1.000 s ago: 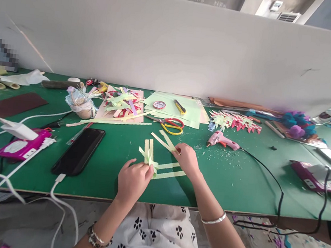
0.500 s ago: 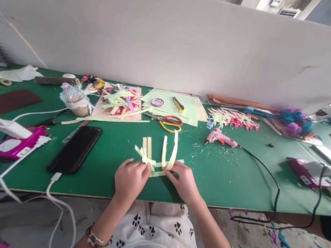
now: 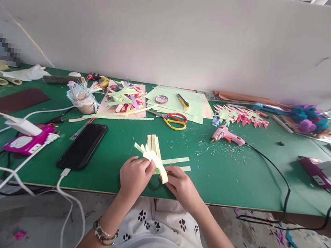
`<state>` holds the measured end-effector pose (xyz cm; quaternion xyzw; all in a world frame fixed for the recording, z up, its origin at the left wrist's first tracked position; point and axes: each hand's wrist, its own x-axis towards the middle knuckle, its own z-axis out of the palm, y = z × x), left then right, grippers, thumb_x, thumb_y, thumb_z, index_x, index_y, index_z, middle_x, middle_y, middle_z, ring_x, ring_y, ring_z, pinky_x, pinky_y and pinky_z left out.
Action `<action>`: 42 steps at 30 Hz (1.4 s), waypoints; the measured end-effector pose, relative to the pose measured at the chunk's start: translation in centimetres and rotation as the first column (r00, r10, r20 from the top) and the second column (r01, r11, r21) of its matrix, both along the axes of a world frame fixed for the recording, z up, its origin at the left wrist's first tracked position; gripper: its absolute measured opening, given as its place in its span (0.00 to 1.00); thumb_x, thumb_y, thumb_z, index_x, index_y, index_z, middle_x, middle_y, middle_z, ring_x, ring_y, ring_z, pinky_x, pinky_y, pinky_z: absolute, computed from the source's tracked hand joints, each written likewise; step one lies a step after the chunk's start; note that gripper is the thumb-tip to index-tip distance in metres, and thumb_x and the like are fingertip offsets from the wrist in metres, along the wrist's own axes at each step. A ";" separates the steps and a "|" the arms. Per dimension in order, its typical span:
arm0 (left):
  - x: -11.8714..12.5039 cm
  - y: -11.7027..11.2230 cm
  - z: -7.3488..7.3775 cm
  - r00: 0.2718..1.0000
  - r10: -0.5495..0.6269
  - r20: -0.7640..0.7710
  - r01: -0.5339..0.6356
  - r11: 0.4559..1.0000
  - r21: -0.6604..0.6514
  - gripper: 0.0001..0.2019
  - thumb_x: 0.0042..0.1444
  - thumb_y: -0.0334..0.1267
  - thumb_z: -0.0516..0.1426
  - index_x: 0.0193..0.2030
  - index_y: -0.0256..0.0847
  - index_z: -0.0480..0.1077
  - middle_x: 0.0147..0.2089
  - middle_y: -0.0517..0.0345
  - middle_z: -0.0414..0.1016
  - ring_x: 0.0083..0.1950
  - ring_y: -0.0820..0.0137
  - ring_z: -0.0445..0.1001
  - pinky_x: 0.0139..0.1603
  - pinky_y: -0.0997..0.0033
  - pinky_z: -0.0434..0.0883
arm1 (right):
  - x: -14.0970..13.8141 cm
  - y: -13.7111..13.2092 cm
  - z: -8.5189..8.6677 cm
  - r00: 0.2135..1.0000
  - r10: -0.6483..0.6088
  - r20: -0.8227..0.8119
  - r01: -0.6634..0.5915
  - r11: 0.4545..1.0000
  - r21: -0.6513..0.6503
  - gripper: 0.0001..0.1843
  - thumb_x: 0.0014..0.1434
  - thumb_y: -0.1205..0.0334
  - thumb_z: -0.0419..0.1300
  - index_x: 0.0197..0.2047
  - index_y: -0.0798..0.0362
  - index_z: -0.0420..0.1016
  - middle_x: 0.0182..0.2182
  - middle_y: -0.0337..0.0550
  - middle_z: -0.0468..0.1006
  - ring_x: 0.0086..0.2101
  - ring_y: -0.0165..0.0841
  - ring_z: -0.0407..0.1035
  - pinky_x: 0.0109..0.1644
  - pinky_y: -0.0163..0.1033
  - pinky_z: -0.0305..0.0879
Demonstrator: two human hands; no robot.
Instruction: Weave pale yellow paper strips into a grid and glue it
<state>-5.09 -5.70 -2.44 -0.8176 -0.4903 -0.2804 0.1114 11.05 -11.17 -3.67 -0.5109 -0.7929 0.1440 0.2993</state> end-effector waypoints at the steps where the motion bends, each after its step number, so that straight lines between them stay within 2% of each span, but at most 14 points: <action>1: 0.0 0.0 0.0 1.000 -0.001 -0.005 0.001 1.000 0.002 0.20 0.56 0.34 0.50 0.14 0.41 0.66 0.15 0.60 0.70 0.18 0.73 0.65 0.36 0.70 0.67 | -0.1 0.0 0.1 1.000 -0.008 0.026 0.008 1.000 0.014 0.12 0.60 0.70 0.50 0.34 0.53 0.75 0.36 0.46 0.72 0.36 0.32 0.66 0.35 0.34 0.66; 7: -0.2 0.0 0.0 1.000 -0.014 -0.007 0.014 1.000 0.003 0.20 0.58 0.37 0.51 0.14 0.41 0.67 0.15 0.60 0.69 0.20 0.72 0.67 0.34 0.71 0.66 | -0.5 0.0 0.7 0.985 -0.006 0.170 -0.005 0.998 0.065 0.10 0.60 0.69 0.51 0.37 0.53 0.73 0.33 0.44 0.72 0.32 0.32 0.63 0.33 0.36 0.61; 13: -0.2 0.1 -0.1 0.999 -0.043 0.006 0.043 0.999 -0.020 0.21 0.59 0.37 0.50 0.14 0.41 0.66 0.16 0.61 0.69 0.19 0.73 0.67 0.37 0.70 0.66 | -0.7 -0.5 0.5 0.956 -0.021 0.294 -0.012 0.994 0.111 0.11 0.61 0.72 0.48 0.37 0.52 0.71 0.36 0.43 0.74 0.37 0.32 0.66 0.38 0.38 0.60; 19: -0.4 0.1 -0.3 0.996 -0.082 0.018 0.083 0.994 -0.064 0.19 0.60 0.39 0.50 0.17 0.41 0.68 0.17 0.63 0.70 0.20 0.74 0.68 0.45 0.69 0.65 | -0.6 -0.7 0.2 0.955 -0.046 0.294 0.004 0.990 0.144 0.08 0.61 0.67 0.51 0.37 0.52 0.72 0.39 0.43 0.75 0.38 0.32 0.67 0.40 0.39 0.60; 26: -0.2 -0.2 -0.1 0.999 -0.006 0.044 0.010 0.996 -0.084 0.20 0.61 0.40 0.49 0.18 0.41 0.66 0.16 0.65 0.69 0.18 0.75 0.66 0.56 0.60 0.58 | -0.8 -0.8 0.5 0.947 -0.058 0.315 0.007 0.987 0.162 0.07 0.60 0.68 0.54 0.38 0.52 0.73 0.39 0.43 0.76 0.37 0.33 0.67 0.39 0.39 0.60; 30: -0.2 -0.3 -0.1 0.995 -0.029 0.094 0.042 0.990 -0.136 0.18 0.61 0.41 0.48 0.22 0.41 0.70 0.20 0.64 0.74 0.21 0.73 0.71 0.58 0.59 0.55 | -0.9 -1.0 0.6 0.943 -0.068 0.325 0.012 0.985 0.170 0.07 0.60 0.67 0.54 0.38 0.52 0.73 0.38 0.43 0.75 0.37 0.33 0.66 0.38 0.39 0.60; 35: -0.2 -0.4 0.0 0.984 -0.087 0.153 0.109 0.983 -0.145 0.12 0.60 0.40 0.49 0.35 0.44 0.74 0.30 0.63 0.79 0.29 0.71 0.76 0.59 0.58 0.53 | -1.0 -1.1 0.4 0.940 -0.080 0.331 0.029 0.987 0.156 0.07 0.60 0.67 0.53 0.38 0.52 0.72 0.37 0.43 0.73 0.36 0.33 0.65 0.36 0.38 0.59; 40: -0.6 -0.5 -0.1 0.990 -0.131 0.052 0.137 0.982 -0.130 0.11 0.60 0.37 0.50 0.33 0.44 0.73 0.29 0.64 0.78 0.28 0.72 0.75 0.58 0.58 0.55 | -1.1 -1.1 0.3 0.928 -0.113 0.356 0.048 0.981 0.186 0.06 0.60 0.67 0.53 0.36 0.52 0.72 0.33 0.42 0.70 0.33 0.32 0.62 0.33 0.37 0.57; 42: -0.8 -0.6 -0.2 0.990 -0.140 0.019 0.141 0.980 -0.138 0.11 0.60 0.36 0.50 0.34 0.44 0.73 0.29 0.65 0.78 0.28 0.73 0.74 0.58 0.58 0.55 | -1.0 -1.1 0.3 0.923 -0.111 0.370 0.033 0.977 0.209 0.07 0.61 0.67 0.52 0.39 0.53 0.71 0.32 0.42 0.70 0.31 0.32 0.62 0.33 0.37 0.57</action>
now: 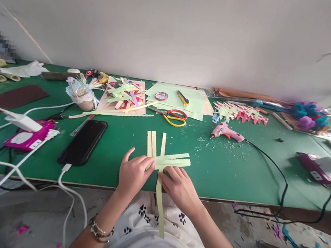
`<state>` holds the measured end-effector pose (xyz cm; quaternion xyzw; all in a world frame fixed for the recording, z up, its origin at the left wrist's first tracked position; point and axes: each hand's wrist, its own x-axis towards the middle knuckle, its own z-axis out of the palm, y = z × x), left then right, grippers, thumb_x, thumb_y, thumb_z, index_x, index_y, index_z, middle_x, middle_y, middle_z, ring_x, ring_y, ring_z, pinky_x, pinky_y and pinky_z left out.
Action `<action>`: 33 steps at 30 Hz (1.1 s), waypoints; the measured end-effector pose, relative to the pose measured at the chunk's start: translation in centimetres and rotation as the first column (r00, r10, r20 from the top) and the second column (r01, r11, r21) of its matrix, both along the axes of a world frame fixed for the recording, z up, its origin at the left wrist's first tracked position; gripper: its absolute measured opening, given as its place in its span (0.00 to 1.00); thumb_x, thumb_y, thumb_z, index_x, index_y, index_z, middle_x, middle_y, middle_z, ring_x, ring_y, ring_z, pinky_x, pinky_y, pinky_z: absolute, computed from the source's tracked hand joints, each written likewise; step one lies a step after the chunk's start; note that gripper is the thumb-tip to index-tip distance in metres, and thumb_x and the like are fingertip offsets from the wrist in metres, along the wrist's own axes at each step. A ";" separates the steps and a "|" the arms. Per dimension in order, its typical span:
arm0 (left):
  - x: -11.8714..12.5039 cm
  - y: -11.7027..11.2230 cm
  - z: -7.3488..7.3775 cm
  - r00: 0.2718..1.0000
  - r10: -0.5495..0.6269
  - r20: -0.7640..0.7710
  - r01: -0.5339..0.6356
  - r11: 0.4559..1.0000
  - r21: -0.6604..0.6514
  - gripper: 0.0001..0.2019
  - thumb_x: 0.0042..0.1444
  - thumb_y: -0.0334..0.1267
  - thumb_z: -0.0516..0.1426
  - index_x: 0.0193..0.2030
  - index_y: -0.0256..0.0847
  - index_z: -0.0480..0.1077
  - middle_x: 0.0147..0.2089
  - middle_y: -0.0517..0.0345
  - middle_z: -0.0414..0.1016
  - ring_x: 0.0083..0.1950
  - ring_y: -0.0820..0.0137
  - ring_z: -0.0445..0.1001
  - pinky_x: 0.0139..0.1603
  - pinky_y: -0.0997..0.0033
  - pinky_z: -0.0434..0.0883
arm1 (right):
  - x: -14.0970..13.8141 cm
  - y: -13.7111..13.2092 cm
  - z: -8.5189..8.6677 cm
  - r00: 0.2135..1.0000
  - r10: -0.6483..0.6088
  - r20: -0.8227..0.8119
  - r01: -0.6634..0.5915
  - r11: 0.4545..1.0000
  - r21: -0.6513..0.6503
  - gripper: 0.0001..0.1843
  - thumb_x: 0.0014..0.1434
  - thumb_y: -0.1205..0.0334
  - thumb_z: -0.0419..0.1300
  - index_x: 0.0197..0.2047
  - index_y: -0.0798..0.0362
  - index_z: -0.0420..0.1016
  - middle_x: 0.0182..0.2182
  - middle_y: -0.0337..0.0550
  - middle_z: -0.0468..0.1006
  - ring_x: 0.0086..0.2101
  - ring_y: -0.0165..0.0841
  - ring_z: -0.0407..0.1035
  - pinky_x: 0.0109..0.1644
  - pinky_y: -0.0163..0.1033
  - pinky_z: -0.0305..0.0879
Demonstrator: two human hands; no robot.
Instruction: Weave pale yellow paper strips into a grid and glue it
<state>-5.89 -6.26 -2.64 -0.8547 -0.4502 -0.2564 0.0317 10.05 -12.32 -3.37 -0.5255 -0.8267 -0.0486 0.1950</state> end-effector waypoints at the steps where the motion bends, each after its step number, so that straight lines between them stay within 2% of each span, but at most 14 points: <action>1: -0.1 0.0 0.0 1.000 -0.008 -0.017 0.008 1.000 -0.007 0.10 0.60 0.36 0.50 0.35 0.44 0.73 0.30 0.64 0.78 0.29 0.72 0.74 0.58 0.57 0.55 | 0.0 0.0 0.0 1.000 0.010 0.010 -0.010 1.000 0.018 0.09 0.61 0.67 0.52 0.42 0.53 0.70 0.32 0.42 0.70 0.32 0.32 0.62 0.34 0.38 0.57; 3: -0.2 -0.1 -0.1 0.998 -0.029 -0.050 0.028 0.999 -0.026 0.09 0.60 0.37 0.50 0.37 0.44 0.72 0.32 0.63 0.77 0.32 0.71 0.74 0.58 0.57 0.55 | 0.1 -0.1 0.0 0.998 0.044 0.032 -0.047 0.997 0.069 0.13 0.61 0.69 0.51 0.49 0.54 0.67 0.35 0.43 0.71 0.33 0.32 0.62 0.36 0.38 0.57; 5: -0.3 -0.1 0.0 0.996 -0.041 -0.084 0.038 0.998 -0.041 0.09 0.59 0.36 0.51 0.38 0.44 0.72 0.34 0.63 0.77 0.33 0.70 0.74 0.58 0.56 0.55 | 0.1 -0.3 -0.2 0.995 0.090 0.045 -0.095 0.988 0.120 0.16 0.60 0.70 0.51 0.51 0.52 0.66 0.36 0.44 0.71 0.33 0.31 0.62 0.37 0.38 0.56; 9: -0.1 0.4 0.4 0.983 -0.083 -0.163 0.074 0.995 -0.060 0.08 0.58 0.33 0.51 0.39 0.44 0.71 0.32 0.62 0.74 0.33 0.70 0.72 0.58 0.55 0.55 | -0.2 -0.6 -0.8 0.990 0.128 -0.053 -0.120 0.983 0.140 0.08 0.60 0.69 0.53 0.37 0.50 0.72 0.34 0.42 0.71 0.31 0.29 0.61 0.34 0.37 0.54; 12: 0.0 0.9 0.8 0.957 -0.177 -0.229 0.153 0.981 -0.118 0.09 0.57 0.31 0.51 0.42 0.43 0.71 0.34 0.59 0.72 0.36 0.68 0.71 0.48 0.62 0.63 | -0.3 -0.5 -1.0 0.969 0.091 -0.228 -0.076 0.994 0.072 0.09 0.61 0.68 0.52 0.35 0.52 0.73 0.31 0.42 0.72 0.31 0.29 0.63 0.33 0.35 0.57; 15: 0.1 1.2 1.2 0.944 -0.229 -0.239 0.178 0.960 -0.217 0.12 0.57 0.29 0.50 0.45 0.41 0.69 0.36 0.56 0.70 0.39 0.67 0.69 0.37 0.70 0.65 | -0.1 -0.4 -0.8 0.902 0.043 -0.429 -0.068 0.997 -0.042 0.11 0.62 0.68 0.49 0.37 0.53 0.73 0.32 0.43 0.73 0.31 0.28 0.66 0.34 0.33 0.61; 19: 0.3 1.3 1.3 0.954 -0.256 -0.159 0.194 0.926 -0.323 0.14 0.58 0.27 0.47 0.48 0.40 0.67 0.40 0.55 0.68 0.38 0.70 0.69 0.34 0.75 0.66 | 0.1 -0.3 -0.6 0.809 0.003 -0.588 -0.113 0.982 -0.150 0.12 0.61 0.70 0.48 0.38 0.52 0.73 0.35 0.44 0.74 0.33 0.28 0.69 0.35 0.32 0.66; 21: 0.3 1.4 1.1 0.951 -0.278 -0.137 0.219 0.916 -0.338 0.14 0.59 0.28 0.45 0.47 0.41 0.67 0.39 0.55 0.67 0.36 0.71 0.69 0.34 0.75 0.66 | 0.1 -0.3 -0.5 0.792 -0.011 -0.610 -0.122 0.977 -0.176 0.12 0.61 0.70 0.49 0.38 0.52 0.73 0.37 0.45 0.73 0.34 0.29 0.70 0.36 0.32 0.67; 25: 0.4 1.7 0.6 0.950 -0.297 -0.100 0.248 0.907 -0.341 0.12 0.61 0.35 0.46 0.47 0.43 0.67 0.39 0.56 0.68 0.37 0.71 0.69 0.34 0.75 0.65 | 0.1 -0.3 -0.4 0.813 -0.037 -0.580 -0.102 0.973 -0.206 0.12 0.60 0.70 0.49 0.37 0.52 0.73 0.37 0.46 0.72 0.35 0.30 0.70 0.36 0.33 0.67; 28: 0.5 1.9 0.3 0.960 -0.259 -0.107 0.207 0.913 -0.352 0.11 0.60 0.41 0.50 0.46 0.44 0.68 0.39 0.57 0.69 0.36 0.71 0.70 0.31 0.76 0.64 | 0.1 -0.2 -0.4 0.824 -0.044 -0.565 -0.101 0.970 -0.223 0.12 0.60 0.71 0.49 0.37 0.52 0.73 0.38 0.46 0.72 0.34 0.29 0.69 0.36 0.32 0.67; 33: 1.2 2.4 0.7 0.976 -0.194 -0.102 0.133 0.892 -0.432 0.07 0.56 0.40 0.55 0.41 0.44 0.70 0.39 0.60 0.71 0.32 0.73 0.70 0.26 0.77 0.60 | 0.2 -0.2 -0.4 0.839 -0.037 -0.544 -0.110 0.965 -0.236 0.12 0.59 0.71 0.49 0.36 0.53 0.73 0.38 0.46 0.72 0.35 0.29 0.69 0.37 0.32 0.67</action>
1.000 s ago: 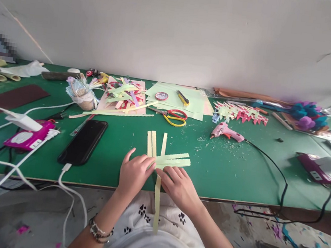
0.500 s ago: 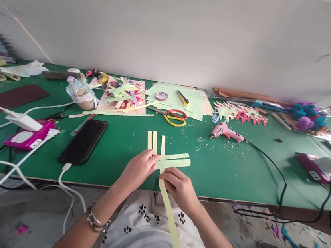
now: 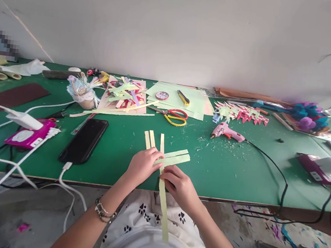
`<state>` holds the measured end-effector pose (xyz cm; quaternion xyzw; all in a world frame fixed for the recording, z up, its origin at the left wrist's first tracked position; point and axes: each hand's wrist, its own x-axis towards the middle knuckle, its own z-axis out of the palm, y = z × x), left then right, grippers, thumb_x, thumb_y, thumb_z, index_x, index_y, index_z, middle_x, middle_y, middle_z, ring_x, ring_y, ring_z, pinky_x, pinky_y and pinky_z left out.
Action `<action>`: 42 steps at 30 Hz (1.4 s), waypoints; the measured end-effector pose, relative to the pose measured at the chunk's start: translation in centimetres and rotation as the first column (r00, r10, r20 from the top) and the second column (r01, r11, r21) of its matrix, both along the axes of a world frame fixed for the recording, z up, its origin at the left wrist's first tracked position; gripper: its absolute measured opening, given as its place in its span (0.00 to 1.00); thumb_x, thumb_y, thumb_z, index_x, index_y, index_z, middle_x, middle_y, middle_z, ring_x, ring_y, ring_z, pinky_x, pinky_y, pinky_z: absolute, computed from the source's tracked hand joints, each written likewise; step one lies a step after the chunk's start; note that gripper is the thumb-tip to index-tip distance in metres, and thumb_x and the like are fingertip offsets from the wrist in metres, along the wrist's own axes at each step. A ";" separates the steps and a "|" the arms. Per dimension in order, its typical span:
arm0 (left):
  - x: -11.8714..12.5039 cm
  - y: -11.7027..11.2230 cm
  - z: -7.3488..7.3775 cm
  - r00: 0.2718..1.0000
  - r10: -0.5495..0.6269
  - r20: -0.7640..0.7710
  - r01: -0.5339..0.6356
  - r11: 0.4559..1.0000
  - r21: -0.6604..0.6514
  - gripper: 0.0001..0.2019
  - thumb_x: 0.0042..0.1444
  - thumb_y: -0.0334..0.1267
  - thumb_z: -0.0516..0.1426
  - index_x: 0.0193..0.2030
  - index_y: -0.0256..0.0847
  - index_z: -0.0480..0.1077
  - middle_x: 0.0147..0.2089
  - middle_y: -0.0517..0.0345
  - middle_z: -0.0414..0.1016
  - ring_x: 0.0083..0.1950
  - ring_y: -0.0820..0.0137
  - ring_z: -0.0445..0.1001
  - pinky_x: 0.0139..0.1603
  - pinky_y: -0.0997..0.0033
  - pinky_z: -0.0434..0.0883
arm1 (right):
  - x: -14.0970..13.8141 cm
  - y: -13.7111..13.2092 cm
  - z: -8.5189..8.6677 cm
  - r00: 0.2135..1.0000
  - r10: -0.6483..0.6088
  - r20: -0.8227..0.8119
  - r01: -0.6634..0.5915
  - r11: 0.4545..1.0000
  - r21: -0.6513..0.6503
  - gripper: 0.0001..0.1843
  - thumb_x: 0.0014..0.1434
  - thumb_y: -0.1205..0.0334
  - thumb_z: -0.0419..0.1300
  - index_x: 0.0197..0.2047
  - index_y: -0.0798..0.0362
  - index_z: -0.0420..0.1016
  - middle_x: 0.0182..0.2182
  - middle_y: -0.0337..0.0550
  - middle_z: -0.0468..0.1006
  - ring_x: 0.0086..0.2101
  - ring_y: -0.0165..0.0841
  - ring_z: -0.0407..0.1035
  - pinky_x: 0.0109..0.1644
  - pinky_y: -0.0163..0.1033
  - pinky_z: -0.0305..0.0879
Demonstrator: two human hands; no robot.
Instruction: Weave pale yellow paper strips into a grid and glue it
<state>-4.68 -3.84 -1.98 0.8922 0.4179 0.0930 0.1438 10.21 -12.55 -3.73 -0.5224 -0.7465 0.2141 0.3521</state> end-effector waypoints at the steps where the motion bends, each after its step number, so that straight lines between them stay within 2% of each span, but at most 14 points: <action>1: 0.1 0.1 0.1 1.000 0.011 -0.001 -0.011 1.000 -0.008 0.07 0.56 0.39 0.56 0.40 0.45 0.70 0.39 0.61 0.72 0.31 0.74 0.70 0.26 0.77 0.60 | 0.0 0.0 0.0 1.000 0.002 0.004 -0.002 1.000 -0.004 0.12 0.59 0.71 0.49 0.36 0.52 0.73 0.38 0.46 0.72 0.34 0.29 0.69 0.36 0.32 0.67; 4: 0.3 0.1 0.5 0.999 0.032 -0.028 -0.031 0.999 0.015 0.05 0.57 0.39 0.54 0.37 0.45 0.71 0.37 0.62 0.73 0.30 0.75 0.70 0.25 0.77 0.58 | 0.0 -0.1 0.2 1.000 0.006 0.002 -0.006 1.000 -0.014 0.12 0.59 0.71 0.49 0.36 0.52 0.73 0.39 0.46 0.72 0.34 0.29 0.70 0.36 0.32 0.67; 7: 0.3 -0.1 0.5 0.997 0.057 -0.056 -0.052 0.995 0.089 0.09 0.60 0.38 0.50 0.35 0.44 0.71 0.35 0.61 0.74 0.31 0.74 0.71 0.25 0.76 0.56 | 0.1 -0.2 0.3 1.000 -0.003 -0.031 0.002 1.000 -0.024 0.11 0.58 0.71 0.51 0.36 0.52 0.73 0.39 0.46 0.72 0.35 0.29 0.70 0.35 0.32 0.67; 12: -0.1 -0.3 0.1 0.994 0.104 -0.024 -0.099 0.981 0.164 0.10 0.60 0.38 0.48 0.36 0.43 0.69 0.32 0.62 0.76 0.29 0.73 0.72 0.23 0.75 0.54 | 0.4 0.6 0.7 0.987 -0.039 -0.155 0.030 0.998 -0.064 0.10 0.57 0.70 0.52 0.35 0.52 0.73 0.36 0.44 0.73 0.34 0.29 0.70 0.36 0.33 0.66; 15: -0.4 -0.3 0.0 0.991 0.129 0.032 -0.132 0.982 0.136 0.09 0.59 0.38 0.48 0.35 0.42 0.68 0.31 0.62 0.76 0.29 0.72 0.73 0.22 0.76 0.54 | 0.6 1.7 1.0 0.974 -0.094 -0.205 0.066 0.988 -0.140 0.09 0.56 0.70 0.53 0.32 0.53 0.74 0.31 0.41 0.73 0.29 0.28 0.68 0.31 0.31 0.64; 18: -0.7 -0.4 0.1 0.984 0.161 0.078 -0.167 0.982 0.087 0.08 0.58 0.37 0.49 0.34 0.42 0.67 0.30 0.61 0.77 0.29 0.71 0.74 0.22 0.76 0.54 | 0.5 2.8 1.2 0.976 -0.158 -0.148 0.130 0.974 -0.185 0.11 0.56 0.66 0.54 0.24 0.54 0.73 0.24 0.39 0.69 0.23 0.26 0.62 0.25 0.31 0.58; 21: -0.8 -0.6 0.2 0.976 0.191 0.104 -0.197 0.979 0.044 0.06 0.56 0.37 0.50 0.31 0.41 0.66 0.29 0.61 0.77 0.29 0.70 0.75 0.22 0.76 0.55 | 0.4 3.7 1.1 0.977 -0.201 -0.070 0.185 0.963 -0.194 0.14 0.56 0.64 0.55 0.20 0.54 0.70 0.21 0.38 0.67 0.21 0.26 0.60 0.24 0.32 0.54; 27: -1.3 -0.9 -0.3 0.962 0.225 0.156 -0.232 0.972 0.027 0.07 0.54 0.36 0.52 0.25 0.40 0.64 0.29 0.59 0.77 0.29 0.68 0.75 0.25 0.75 0.60 | 0.0 4.6 1.0 0.983 -0.179 0.035 0.182 0.949 -0.259 0.06 0.53 0.65 0.58 0.25 0.53 0.73 0.24 0.39 0.74 0.24 0.27 0.63 0.27 0.32 0.55; 31: -1.8 -1.0 -0.5 0.953 0.228 0.201 -0.235 0.972 0.014 0.10 0.54 0.38 0.51 0.24 0.39 0.65 0.29 0.56 0.77 0.30 0.67 0.75 0.26 0.74 0.63 | -0.3 4.7 1.0 0.979 -0.186 0.078 0.201 0.940 -0.275 0.05 0.52 0.64 0.58 0.26 0.52 0.74 0.25 0.38 0.75 0.23 0.27 0.63 0.27 0.32 0.55; 38: -2.2 -1.1 0.0 0.933 0.197 0.303 -0.180 0.980 -0.083 0.10 0.55 0.39 0.50 0.25 0.40 0.66 0.29 0.57 0.76 0.30 0.69 0.74 0.29 0.74 0.66 | -0.5 4.4 1.3 0.974 -0.213 0.082 0.227 0.940 -0.255 0.05 0.51 0.64 0.57 0.26 0.52 0.72 0.22 0.37 0.73 0.22 0.27 0.62 0.25 0.32 0.55; 42: -2.2 -1.1 0.2 0.928 0.201 0.313 -0.171 0.978 -0.123 0.10 0.55 0.40 0.50 0.27 0.40 0.67 0.30 0.58 0.77 0.31 0.69 0.75 0.30 0.74 0.67 | -0.2 3.8 1.6 0.983 -0.181 0.004 0.176 0.946 -0.272 0.04 0.50 0.67 0.56 0.26 0.53 0.71 0.24 0.37 0.72 0.21 0.25 0.61 0.26 0.31 0.56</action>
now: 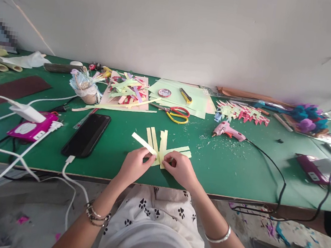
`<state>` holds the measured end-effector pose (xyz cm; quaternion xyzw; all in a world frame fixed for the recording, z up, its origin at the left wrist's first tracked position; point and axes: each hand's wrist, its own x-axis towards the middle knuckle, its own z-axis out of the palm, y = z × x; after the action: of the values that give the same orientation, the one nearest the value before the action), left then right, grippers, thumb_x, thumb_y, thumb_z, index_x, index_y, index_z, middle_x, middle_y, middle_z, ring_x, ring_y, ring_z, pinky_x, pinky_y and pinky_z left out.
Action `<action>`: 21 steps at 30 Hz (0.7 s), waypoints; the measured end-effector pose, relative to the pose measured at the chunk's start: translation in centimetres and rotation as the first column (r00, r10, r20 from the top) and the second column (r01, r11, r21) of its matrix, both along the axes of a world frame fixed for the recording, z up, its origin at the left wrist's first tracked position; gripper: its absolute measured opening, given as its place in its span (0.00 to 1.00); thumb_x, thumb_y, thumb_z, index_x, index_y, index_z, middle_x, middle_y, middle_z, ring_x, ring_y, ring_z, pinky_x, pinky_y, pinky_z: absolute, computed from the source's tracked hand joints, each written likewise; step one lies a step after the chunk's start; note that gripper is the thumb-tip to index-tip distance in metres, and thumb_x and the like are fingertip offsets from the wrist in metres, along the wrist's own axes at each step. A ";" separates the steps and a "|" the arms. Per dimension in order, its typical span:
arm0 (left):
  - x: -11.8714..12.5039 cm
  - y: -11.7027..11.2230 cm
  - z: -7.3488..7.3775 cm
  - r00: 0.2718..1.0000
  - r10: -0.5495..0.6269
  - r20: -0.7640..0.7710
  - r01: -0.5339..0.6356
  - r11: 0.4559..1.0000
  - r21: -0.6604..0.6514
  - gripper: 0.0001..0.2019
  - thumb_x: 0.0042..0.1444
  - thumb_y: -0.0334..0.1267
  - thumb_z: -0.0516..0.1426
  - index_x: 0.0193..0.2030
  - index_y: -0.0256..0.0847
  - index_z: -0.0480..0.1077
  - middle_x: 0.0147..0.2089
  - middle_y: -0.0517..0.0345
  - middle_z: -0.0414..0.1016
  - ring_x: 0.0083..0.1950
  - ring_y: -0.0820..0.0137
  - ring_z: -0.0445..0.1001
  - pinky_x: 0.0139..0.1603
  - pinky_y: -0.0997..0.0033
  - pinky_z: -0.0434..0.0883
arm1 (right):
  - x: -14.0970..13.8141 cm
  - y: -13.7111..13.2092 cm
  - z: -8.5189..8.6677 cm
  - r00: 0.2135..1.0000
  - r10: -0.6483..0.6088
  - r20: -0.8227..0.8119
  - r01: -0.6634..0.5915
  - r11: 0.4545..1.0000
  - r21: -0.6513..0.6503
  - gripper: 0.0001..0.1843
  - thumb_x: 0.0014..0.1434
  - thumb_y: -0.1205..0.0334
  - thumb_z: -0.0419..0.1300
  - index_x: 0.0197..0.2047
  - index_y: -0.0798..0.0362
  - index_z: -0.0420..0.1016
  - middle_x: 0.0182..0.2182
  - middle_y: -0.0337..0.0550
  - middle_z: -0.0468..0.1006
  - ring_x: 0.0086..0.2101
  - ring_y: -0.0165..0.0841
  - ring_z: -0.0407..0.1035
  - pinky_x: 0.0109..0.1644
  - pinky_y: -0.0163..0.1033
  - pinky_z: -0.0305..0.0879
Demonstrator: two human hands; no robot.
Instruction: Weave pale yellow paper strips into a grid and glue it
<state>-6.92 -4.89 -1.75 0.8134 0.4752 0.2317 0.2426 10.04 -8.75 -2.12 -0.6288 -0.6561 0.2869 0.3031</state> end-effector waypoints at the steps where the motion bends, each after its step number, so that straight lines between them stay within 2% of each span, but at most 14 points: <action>1: 0.0 0.0 0.0 1.000 0.000 0.004 0.000 1.000 -0.006 0.10 0.55 0.40 0.50 0.27 0.40 0.68 0.30 0.58 0.77 0.31 0.69 0.75 0.30 0.74 0.67 | 0.1 -0.2 0.0 1.000 0.016 -0.017 -0.016 1.000 0.006 0.03 0.50 0.67 0.57 0.26 0.53 0.71 0.25 0.37 0.71 0.22 0.25 0.60 0.26 0.31 0.57; 5: 0.1 0.0 0.1 1.000 0.005 0.008 -0.005 1.000 -0.015 0.11 0.55 0.41 0.50 0.29 0.40 0.69 0.30 0.57 0.77 0.32 0.68 0.75 0.31 0.74 0.68 | 0.2 -1.3 -0.1 0.997 0.071 -0.029 -0.070 0.997 0.025 0.01 0.49 0.67 0.59 0.28 0.53 0.72 0.29 0.38 0.70 0.25 0.25 0.62 0.29 0.31 0.60; 9: 0.2 0.0 0.2 1.000 0.002 -0.006 -0.002 1.000 -0.015 0.10 0.55 0.41 0.50 0.29 0.40 0.69 0.31 0.57 0.77 0.32 0.68 0.75 0.31 0.75 0.67 | -0.1 -1.8 -0.2 0.999 0.050 0.001 -0.050 0.999 0.005 0.03 0.52 0.66 0.58 0.29 0.52 0.73 0.32 0.39 0.70 0.29 0.27 0.64 0.32 0.32 0.61; 17: 0.2 0.1 0.0 1.000 -0.002 -0.013 0.002 1.000 -0.009 0.11 0.56 0.41 0.49 0.29 0.40 0.69 0.31 0.58 0.77 0.32 0.68 0.75 0.30 0.75 0.66 | 0.0 -1.2 -0.7 0.994 -0.038 0.102 0.028 0.995 0.096 0.05 0.53 0.69 0.57 0.30 0.53 0.74 0.31 0.41 0.70 0.31 0.30 0.67 0.34 0.35 0.63; 21: 0.2 0.1 0.0 1.000 -0.011 -0.012 0.011 1.000 -0.006 0.11 0.56 0.41 0.50 0.28 0.40 0.68 0.30 0.58 0.77 0.31 0.69 0.74 0.29 0.75 0.66 | -0.1 -0.8 -0.9 0.998 -0.005 0.067 -0.002 0.994 0.107 0.06 0.54 0.69 0.56 0.30 0.53 0.74 0.32 0.42 0.71 0.32 0.31 0.68 0.35 0.35 0.64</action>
<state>-6.69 -4.74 -1.78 0.8167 0.4730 0.2240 0.2433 9.97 -9.50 -3.05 -0.6214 -0.6797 0.2299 0.3145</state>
